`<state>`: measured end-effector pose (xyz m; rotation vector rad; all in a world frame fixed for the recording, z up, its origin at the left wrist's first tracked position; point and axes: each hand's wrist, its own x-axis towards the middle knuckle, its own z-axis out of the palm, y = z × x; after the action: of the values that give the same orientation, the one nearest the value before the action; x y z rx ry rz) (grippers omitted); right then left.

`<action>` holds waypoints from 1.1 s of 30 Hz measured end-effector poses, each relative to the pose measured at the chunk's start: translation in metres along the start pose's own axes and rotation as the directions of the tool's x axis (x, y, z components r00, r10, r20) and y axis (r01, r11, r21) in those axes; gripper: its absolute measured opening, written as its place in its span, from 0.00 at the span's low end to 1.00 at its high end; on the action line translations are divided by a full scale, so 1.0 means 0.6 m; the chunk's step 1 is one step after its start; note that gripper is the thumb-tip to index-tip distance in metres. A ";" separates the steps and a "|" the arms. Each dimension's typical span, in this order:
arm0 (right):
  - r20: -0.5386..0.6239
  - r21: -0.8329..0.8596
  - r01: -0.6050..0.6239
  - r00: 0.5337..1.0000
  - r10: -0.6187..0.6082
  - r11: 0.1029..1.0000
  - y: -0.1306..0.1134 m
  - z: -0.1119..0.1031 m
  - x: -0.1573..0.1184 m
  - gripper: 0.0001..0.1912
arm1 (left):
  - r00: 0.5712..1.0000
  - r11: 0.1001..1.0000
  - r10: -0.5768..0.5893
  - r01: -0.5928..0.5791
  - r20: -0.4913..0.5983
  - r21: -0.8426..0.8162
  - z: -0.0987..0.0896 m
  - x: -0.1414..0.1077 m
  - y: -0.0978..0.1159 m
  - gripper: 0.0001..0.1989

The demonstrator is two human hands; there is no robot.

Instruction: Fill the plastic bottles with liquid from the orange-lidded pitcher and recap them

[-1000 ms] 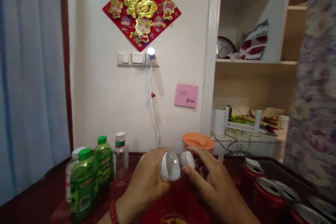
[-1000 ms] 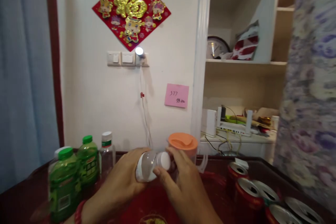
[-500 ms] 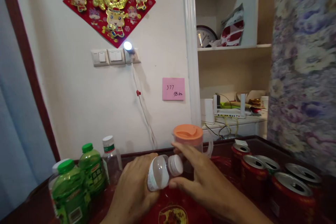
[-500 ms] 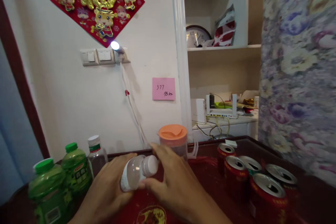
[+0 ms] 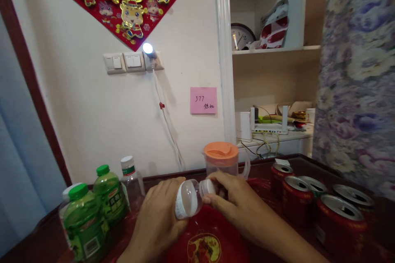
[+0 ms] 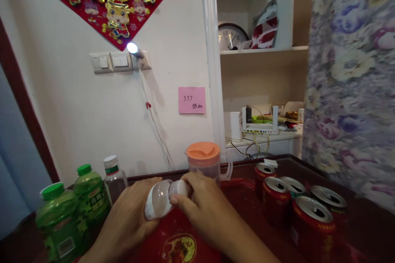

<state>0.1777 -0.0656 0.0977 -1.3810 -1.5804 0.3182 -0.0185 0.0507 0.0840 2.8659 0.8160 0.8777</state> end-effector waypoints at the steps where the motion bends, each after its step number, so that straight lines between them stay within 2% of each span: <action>1: 0.001 0.017 0.033 0.999 -0.033 0.999 0.000 -0.001 0.001 0.18 | 1.000 1.000 -0.008 0.008 0.004 0.000 0.000 0.001 0.001 0.27; 3: -0.007 0.069 0.100 0.995 -0.100 0.993 0.001 -0.004 0.002 0.34 | 0.999 1.000 -0.025 0.025 0.022 -0.007 0.000 0.003 0.002 0.26; 5: 0.011 0.128 0.124 0.992 -0.126 0.984 0.002 -0.008 0.003 0.38 | 0.998 0.999 -0.038 0.039 0.049 -0.019 0.000 0.005 0.005 0.24; 8: 0.009 0.149 0.125 0.992 -0.128 0.981 0.003 -0.010 0.005 0.31 | 0.996 0.998 -0.045 0.047 0.075 -0.035 0.000 0.006 0.009 0.22; 11: -0.059 0.123 0.191 0.981 -0.185 0.974 0.005 -0.014 0.005 0.22 | 0.994 0.993 -0.070 0.077 0.080 -0.084 0.001 0.008 0.009 0.20; 14: -0.165 0.116 0.228 0.964 -0.207 0.967 0.006 -0.025 0.005 0.16 | 0.989 0.954 -0.118 0.138 0.091 -0.266 0.006 0.009 0.002 0.22; 16: -0.204 0.131 0.193 0.965 -0.164 0.973 0.004 -0.039 0.005 0.15 | 0.983 0.864 -0.156 0.186 0.101 -0.468 0.013 0.010 -0.003 0.29; 18: -0.167 0.094 0.120 0.981 -0.103 0.988 -0.002 -0.056 0.007 0.17 | 0.975 0.730 -0.185 0.221 0.125 -0.646 0.023 0.010 -0.004 0.36; 22: 0.071 -0.111 -0.017 0.997 0.025 0.994 -0.019 -0.088 0.027 0.12 | 0.958 0.523 -0.150 0.285 0.243 -0.803 0.048 0.005 0.008 0.42; 25: 0.261 -0.227 -0.058 0.958 0.118 0.972 -0.021 -0.101 0.040 0.06 | 0.938 0.433 -0.125 0.346 0.325 -0.833 0.073 -0.003 0.018 0.42; 27: 0.330 -0.340 -0.076 0.924 0.195 0.937 -0.015 -0.101 0.034 0.08 | 0.927 0.383 -0.125 0.374 0.354 -0.845 0.095 -0.011 0.020 0.42; 30: 0.293 -0.512 -0.131 0.902 0.316 0.849 0.008 -0.088 -0.006 0.11 | 0.927 0.327 -0.093 0.374 0.364 -0.868 0.134 -0.022 0.017 0.43; 33: 0.200 -0.618 -0.215 0.887 0.415 0.756 0.053 -0.071 -0.059 0.13 | 0.950 0.341 -0.057 0.307 0.306 -0.889 0.169 -0.025 0.012 0.47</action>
<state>0.2260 -0.1023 0.0786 -2.1919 -1.7921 0.2870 0.0282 0.0485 -0.0076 1.7202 0.3611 0.6334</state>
